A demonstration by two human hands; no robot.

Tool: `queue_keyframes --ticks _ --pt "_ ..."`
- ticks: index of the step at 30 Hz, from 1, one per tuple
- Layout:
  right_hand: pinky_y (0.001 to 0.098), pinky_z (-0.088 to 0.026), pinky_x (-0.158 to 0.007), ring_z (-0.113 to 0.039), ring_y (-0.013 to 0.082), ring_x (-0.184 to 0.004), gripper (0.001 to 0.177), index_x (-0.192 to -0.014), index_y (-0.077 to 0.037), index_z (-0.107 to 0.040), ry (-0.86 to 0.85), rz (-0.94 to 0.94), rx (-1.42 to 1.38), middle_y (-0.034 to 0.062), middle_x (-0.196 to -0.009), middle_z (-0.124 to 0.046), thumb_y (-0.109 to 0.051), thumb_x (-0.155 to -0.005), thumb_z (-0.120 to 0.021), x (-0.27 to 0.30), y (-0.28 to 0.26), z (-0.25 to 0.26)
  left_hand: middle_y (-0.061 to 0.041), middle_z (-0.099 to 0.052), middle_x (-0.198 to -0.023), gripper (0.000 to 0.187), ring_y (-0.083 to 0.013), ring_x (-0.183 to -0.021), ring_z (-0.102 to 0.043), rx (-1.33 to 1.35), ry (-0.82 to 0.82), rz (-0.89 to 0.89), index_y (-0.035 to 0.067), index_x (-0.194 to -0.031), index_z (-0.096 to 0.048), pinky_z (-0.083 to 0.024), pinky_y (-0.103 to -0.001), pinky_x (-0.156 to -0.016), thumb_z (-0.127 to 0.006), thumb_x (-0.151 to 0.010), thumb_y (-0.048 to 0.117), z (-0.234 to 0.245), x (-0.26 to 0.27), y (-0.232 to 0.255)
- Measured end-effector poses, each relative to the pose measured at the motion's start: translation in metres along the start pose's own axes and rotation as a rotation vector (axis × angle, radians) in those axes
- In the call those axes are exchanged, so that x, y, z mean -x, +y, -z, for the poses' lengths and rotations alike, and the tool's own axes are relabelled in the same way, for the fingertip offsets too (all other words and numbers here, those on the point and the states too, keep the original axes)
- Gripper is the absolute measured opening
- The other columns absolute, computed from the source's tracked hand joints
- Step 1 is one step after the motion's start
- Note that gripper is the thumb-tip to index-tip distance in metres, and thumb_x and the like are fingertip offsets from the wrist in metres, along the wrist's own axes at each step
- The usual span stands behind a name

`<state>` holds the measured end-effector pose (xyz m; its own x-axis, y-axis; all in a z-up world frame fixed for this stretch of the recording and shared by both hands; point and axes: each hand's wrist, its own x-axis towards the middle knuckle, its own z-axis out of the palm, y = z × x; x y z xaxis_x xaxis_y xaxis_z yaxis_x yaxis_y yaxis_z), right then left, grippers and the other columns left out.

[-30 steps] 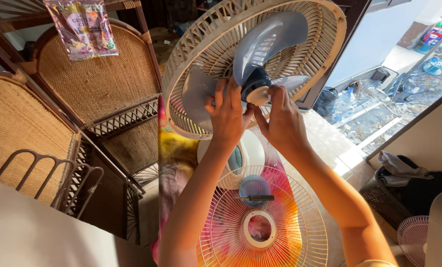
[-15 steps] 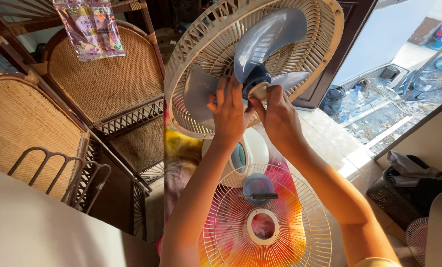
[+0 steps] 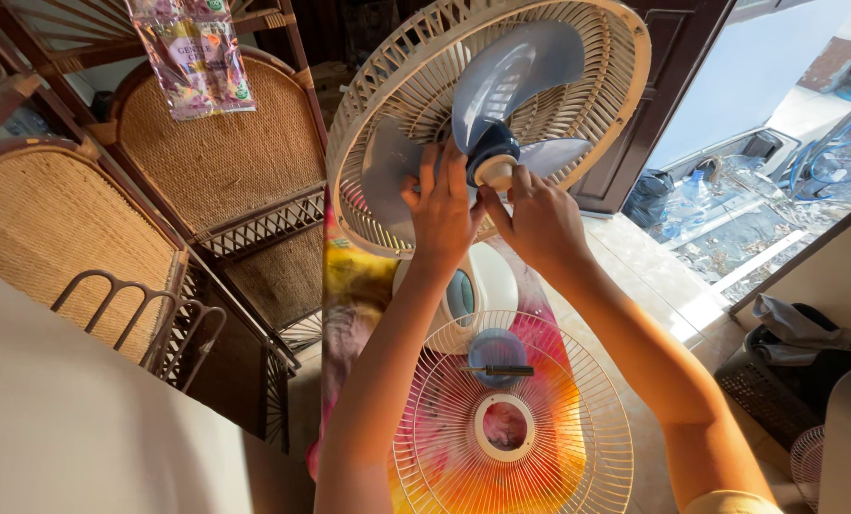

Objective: The person reassembles an electric fan by attaching the front grille, mounting the fan blade onto the motor shaft, and securing it with a nut. The person uses a screwdriver to tighten the nut and completes the assembly.

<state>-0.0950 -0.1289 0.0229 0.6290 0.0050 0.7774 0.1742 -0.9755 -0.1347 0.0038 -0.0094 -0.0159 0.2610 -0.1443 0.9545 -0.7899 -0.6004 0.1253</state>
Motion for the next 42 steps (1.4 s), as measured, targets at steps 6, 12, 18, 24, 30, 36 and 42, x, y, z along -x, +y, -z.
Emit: queue_keyframes --ticks 6,12,18,24,30,36,42 --pt "0.0503 -0.051 -0.066 -0.064 0.0411 -0.066 0.048 -0.095 -0.004 -0.066 -0.268 -0.181 -0.074 0.0212 -0.072 -0.066 -0.042 -0.115 -0.043 -0.007 0.017 -0.009 -0.006 -0.055 -0.145 0.08 -0.0268 -0.136 -0.048 0.014 0.037 -0.006 0.009 -0.141 -0.043 -0.027 -0.046 -0.099 -0.087 -0.078 0.031 0.003 -0.003 -0.001" --pt "0.0486 -0.051 -0.059 -0.066 0.0398 -0.071 0.042 -0.106 0.001 -0.058 0.107 -0.07 0.035 0.0181 -0.086 -0.067 -0.039 -0.103 -0.065 -0.006 -0.001 0.004 -0.004 -0.056 -0.145 0.08 -0.0252 -0.137 -0.049 -0.015 0.021 -0.016 0.011 -0.14 -0.042 -0.028 -0.047 -0.1 -0.087 -0.076 0.03 0.003 -0.003 0.002" --pt "0.0454 -0.052 -0.077 -0.065 0.0373 -0.091 0.03 -0.119 0.0 -0.056 0.138 0.256 -0.113 0.017 -0.102 -0.061 -0.008 -0.095 -0.073 -0.004 -0.013 0.028 -0.005 -0.057 -0.144 0.081 -0.0262 -0.138 -0.048 -0.023 0.025 0.015 0.012 -0.137 -0.041 -0.028 -0.047 -0.1 -0.087 -0.072 0.024 -0.001 -0.001 -0.001" --pt "0.0453 -0.053 -0.078 -0.065 0.037 -0.088 0.03 -0.108 0.004 -0.051 0.159 0.286 -0.044 0.0177 -0.096 -0.06 -0.008 -0.095 -0.075 -0.005 -0.007 0.019 -0.005 -0.056 -0.143 0.082 -0.0263 -0.138 -0.047 -0.005 0.04 0.009 0.012 -0.138 -0.041 -0.028 -0.048 -0.099 -0.089 -0.072 0.025 -0.006 0.001 -0.004" --pt "0.0445 -0.053 -0.071 -0.067 0.0361 -0.081 0.035 -0.101 0.002 -0.053 0.212 0.15 0.067 0.017 -0.087 -0.064 -0.026 -0.099 -0.073 -0.001 0.003 -0.011 -0.006 -0.056 -0.143 0.084 -0.0271 -0.138 -0.047 -0.014 0.044 0.016 0.011 -0.137 -0.041 -0.028 -0.048 -0.097 -0.09 -0.072 0.03 -0.009 0.002 -0.003" --pt "0.0448 -0.051 -0.057 -0.069 0.034 -0.065 0.034 -0.097 -0.008 -0.061 0.034 -0.09 0.204 0.0127 -0.078 -0.07 -0.036 -0.115 -0.051 -0.009 0.013 -0.027 -0.006 -0.057 -0.142 0.08 -0.0268 -0.137 -0.047 -0.031 0.001 0.022 0.011 -0.136 -0.042 -0.029 -0.048 -0.097 -0.087 -0.072 0.026 -0.002 0.001 -0.005" --pt "0.044 -0.052 -0.053 -0.069 0.0353 -0.063 0.051 -0.105 0.004 -0.053 0.143 0.094 0.113 0.019 -0.077 -0.067 -0.046 -0.101 -0.06 -0.002 0.0 -0.009 -0.006 -0.056 -0.144 0.079 -0.0259 -0.139 -0.047 -0.026 0.004 0.007 0.011 -0.14 -0.042 -0.028 -0.048 -0.098 -0.087 -0.078 0.03 0.0 0.0 -0.005"
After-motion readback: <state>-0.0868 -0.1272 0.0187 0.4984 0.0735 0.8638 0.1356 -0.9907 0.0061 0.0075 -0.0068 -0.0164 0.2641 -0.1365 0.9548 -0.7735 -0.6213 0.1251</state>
